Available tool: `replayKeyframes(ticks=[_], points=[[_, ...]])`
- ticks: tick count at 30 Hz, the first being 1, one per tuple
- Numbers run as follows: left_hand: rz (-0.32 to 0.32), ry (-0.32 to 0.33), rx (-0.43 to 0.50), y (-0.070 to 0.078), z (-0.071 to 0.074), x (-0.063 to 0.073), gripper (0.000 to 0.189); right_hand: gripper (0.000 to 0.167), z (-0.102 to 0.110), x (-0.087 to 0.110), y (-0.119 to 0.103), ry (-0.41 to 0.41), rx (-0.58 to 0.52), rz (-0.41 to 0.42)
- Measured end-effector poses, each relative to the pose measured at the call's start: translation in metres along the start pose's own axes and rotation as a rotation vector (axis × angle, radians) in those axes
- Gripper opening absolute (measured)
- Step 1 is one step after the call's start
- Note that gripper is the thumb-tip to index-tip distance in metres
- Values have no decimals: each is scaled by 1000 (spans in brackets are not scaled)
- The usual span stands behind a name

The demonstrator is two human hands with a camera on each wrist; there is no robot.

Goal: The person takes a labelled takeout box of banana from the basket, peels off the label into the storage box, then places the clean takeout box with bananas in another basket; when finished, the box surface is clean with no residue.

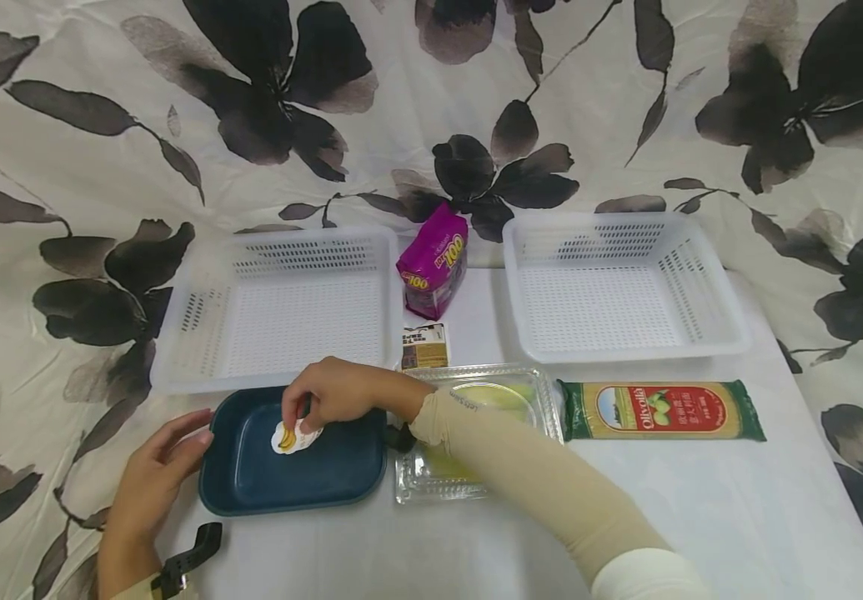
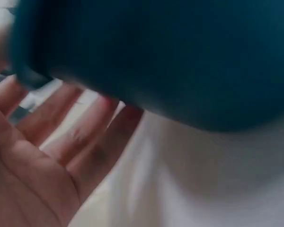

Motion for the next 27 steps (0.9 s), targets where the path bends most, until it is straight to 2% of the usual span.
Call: replayKeyframes(ticks=[4,7,11,14,18,22,27], points=[[-22,-67,94,-15,-3,-10,55,12,-8,-9,0,-15,48,-22],[-34,-112,243,-25,-5,-15,53,13,-16,-15,1,-27,91,-33],[-45,-174,519,-36,-9,-20,50,15,-25,-25,2,-58,141,-48],[-76,-198,654,-43,-11,-21,49,18,-30,-32,3,-91,172,-58],[-117,-211,719,-49,-13,-21,49,22,-37,-40,3,-139,183,-103],[-146,-219,749,-53,-14,-22,50,26,-43,-46,4,-191,183,-166],[-186,-231,787,-58,-16,-23,51,31,-48,-52,10,-255,201,-201]])
Point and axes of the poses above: each hand's wrist, its own x-axis away from the middle knuckle, its own z-axis out of the back of the hand, y = z × x, the point moved 1 cm from there along -x, towards the middle knuckle, and after that the axes turned 2 degrees about y, right-handed, at the moved point
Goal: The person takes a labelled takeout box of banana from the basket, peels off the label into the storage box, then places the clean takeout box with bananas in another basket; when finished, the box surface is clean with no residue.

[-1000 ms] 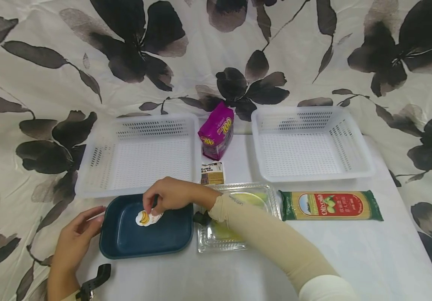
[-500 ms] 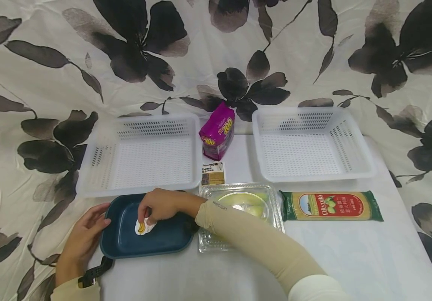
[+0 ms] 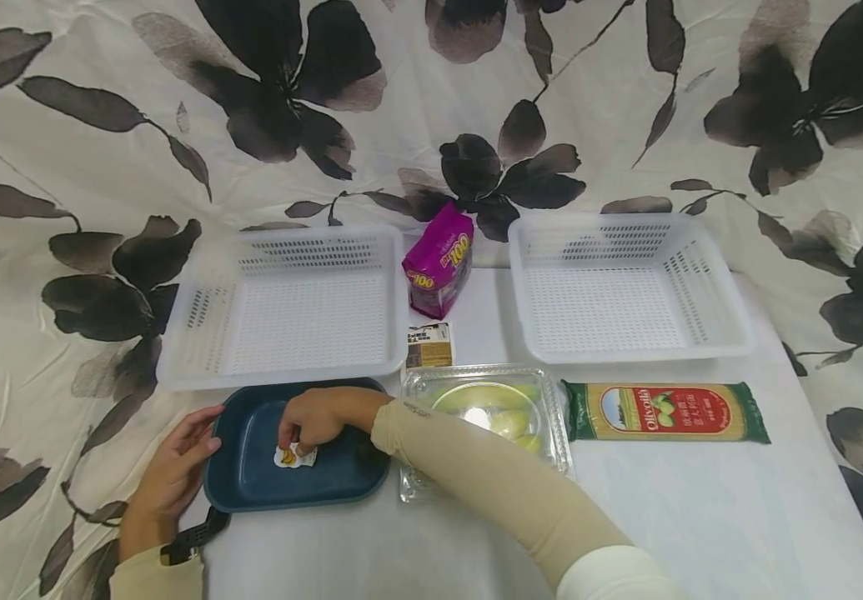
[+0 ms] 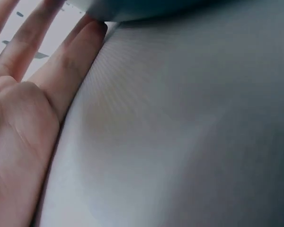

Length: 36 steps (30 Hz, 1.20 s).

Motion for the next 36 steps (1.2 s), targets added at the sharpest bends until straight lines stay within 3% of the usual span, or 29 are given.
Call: replayKeyframes(ticks=[6,14,25,32,36], points=[[-16,-22,34,-2,3,0,53,32,-2,-4,5,-49,12,-56],[-14,-58,66,-2,4,-1,54,33,-4,-3,4,-73,97,-45],[-9,-35,53,-1,4,-1,53,40,-1,-8,6,-162,137,-41],[21,-16,36,-1,4,0,53,27,0,-9,10,-164,121,-57],[10,-26,48,-2,4,0,53,29,0,-10,10,-192,187,-54]])
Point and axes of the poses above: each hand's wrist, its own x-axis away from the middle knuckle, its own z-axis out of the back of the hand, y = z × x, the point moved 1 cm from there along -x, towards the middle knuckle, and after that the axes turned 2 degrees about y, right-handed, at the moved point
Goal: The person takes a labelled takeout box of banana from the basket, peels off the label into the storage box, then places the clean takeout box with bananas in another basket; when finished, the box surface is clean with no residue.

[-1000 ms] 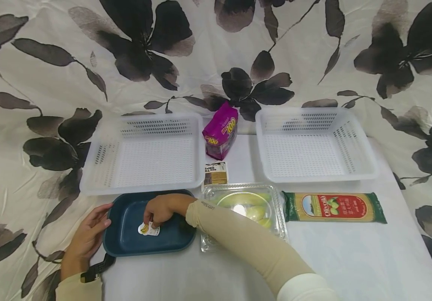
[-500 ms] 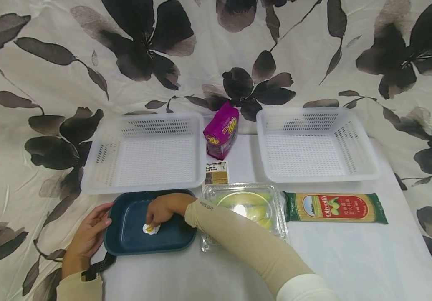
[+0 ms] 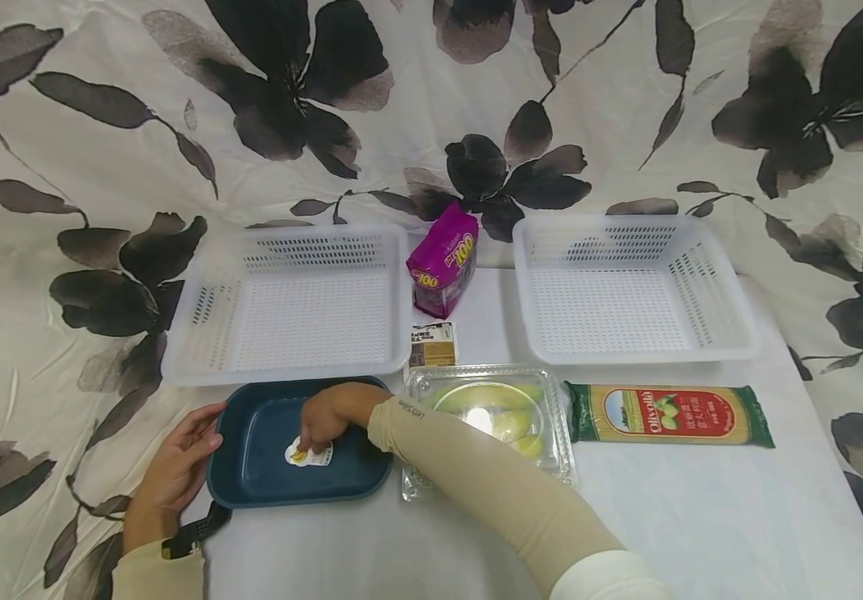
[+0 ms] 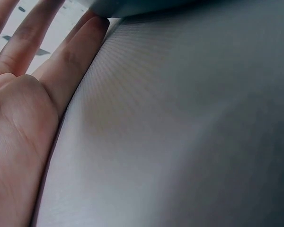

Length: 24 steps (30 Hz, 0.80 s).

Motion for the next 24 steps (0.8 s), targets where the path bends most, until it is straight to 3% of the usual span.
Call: replayKeyframes(ticks=[5,10,15,20,24], points=[[-15,-13,21,0,0,0,53,34,-1,0,1,19,34,-84],[-19,-17,35,0,1,0,54,22,-3,1,3,38,-62,-162],[-24,-9,28,0,1,0,54,11,-6,3,0,87,-87,-248],[-27,-2,26,0,1,0,54,23,-8,5,-6,123,-33,-371],[-22,-8,33,0,2,0,53,25,-7,5,-9,107,-26,-391]])
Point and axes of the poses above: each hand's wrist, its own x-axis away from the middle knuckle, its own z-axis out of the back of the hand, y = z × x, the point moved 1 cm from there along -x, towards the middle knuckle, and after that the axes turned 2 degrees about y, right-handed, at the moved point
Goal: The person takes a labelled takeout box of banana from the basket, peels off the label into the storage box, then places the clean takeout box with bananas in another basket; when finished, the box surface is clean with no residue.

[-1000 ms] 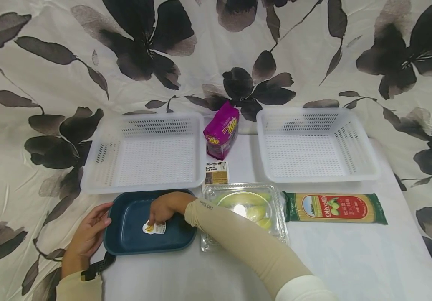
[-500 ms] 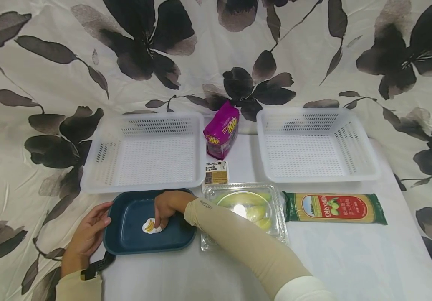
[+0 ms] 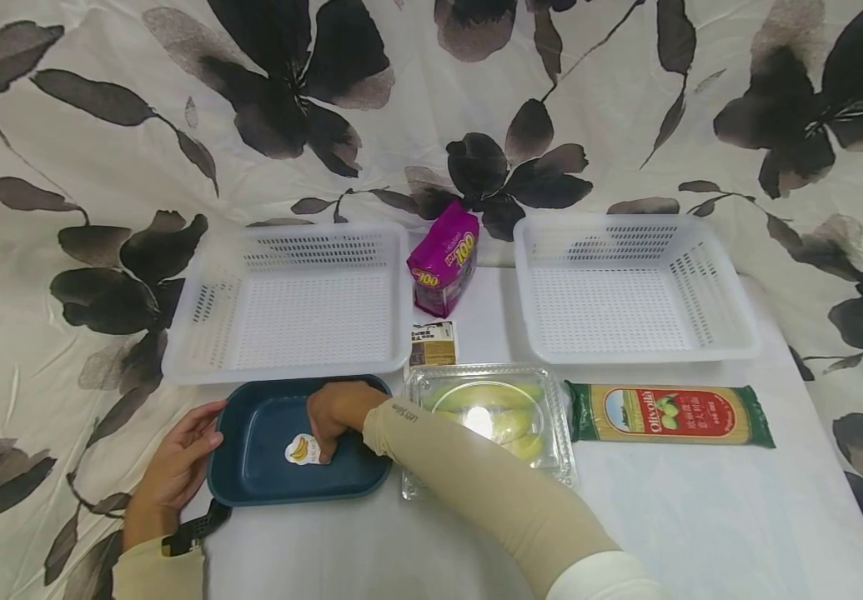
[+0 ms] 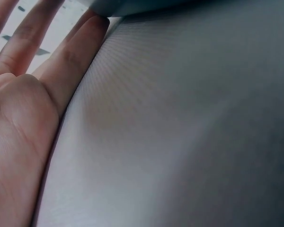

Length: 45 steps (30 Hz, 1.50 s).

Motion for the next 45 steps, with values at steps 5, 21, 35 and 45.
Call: replayKeyframes(ticks=[5,21,35,45], points=[[2,-6,-5,-1,-2,-3,53,17,2,2,4,-41,14,54],[247,-9,-749,49,-28,-4,49,13,27,135,72,200,-16,249],[-144,51,-1141,120,-169,-14,33,44,-36,246,184,705,-287,94],[-80,-128,-1038,70,-264,-33,41,59,-115,262,239,909,-479,-31]])
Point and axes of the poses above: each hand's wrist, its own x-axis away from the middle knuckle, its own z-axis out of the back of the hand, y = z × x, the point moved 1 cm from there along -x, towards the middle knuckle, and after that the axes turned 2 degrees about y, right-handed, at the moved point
